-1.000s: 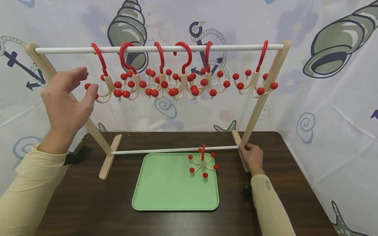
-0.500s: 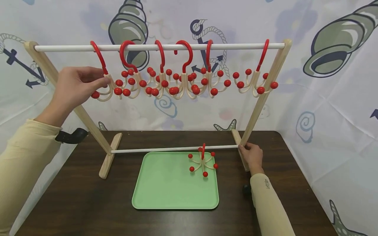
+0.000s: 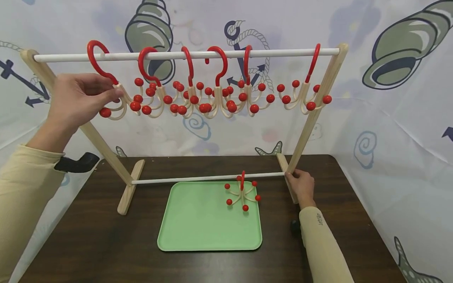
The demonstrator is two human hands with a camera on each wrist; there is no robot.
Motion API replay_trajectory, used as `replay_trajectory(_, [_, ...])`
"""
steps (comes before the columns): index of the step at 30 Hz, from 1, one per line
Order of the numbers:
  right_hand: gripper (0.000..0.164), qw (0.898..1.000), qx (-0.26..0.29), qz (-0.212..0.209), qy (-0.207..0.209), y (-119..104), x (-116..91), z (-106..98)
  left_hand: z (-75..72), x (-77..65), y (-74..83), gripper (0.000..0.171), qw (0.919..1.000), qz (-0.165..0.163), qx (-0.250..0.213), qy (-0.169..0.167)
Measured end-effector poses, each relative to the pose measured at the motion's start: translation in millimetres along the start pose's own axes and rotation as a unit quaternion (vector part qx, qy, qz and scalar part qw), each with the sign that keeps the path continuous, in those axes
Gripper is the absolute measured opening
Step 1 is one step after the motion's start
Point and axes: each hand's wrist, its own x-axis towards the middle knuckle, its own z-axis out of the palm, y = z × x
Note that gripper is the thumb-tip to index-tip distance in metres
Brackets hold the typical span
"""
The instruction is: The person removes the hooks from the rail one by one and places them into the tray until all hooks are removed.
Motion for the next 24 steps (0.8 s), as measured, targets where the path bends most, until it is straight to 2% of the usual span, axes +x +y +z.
replay_trajectory(5, [0.046,1.000,0.000,0.003,0.004,0.3,-0.9,-1.3,-7.5,-3.6,4.1,0.038,0.9997,0.014,0.003,0.022])
replay_trajectory(11, [0.046,1.000,0.005,0.005,-0.002,-3.0,-1.9,-1.6,-15.0,-10.1,-3.0,0.036,0.9986,-0.009,-0.013,0.052])
replay_trajectory(15, [0.046,1.000,0.004,-0.005,-0.005,-5.0,-1.1,-1.1,-18.8,-18.4,-8.2,0.034,0.9971,-0.011,-0.017,0.073])
replay_trajectory(24, [0.046,1.000,0.004,-0.003,-0.009,-2.0,0.3,-2.7,-17.5,-37.8,-7.4,0.029,0.9943,0.011,-0.026,0.102])
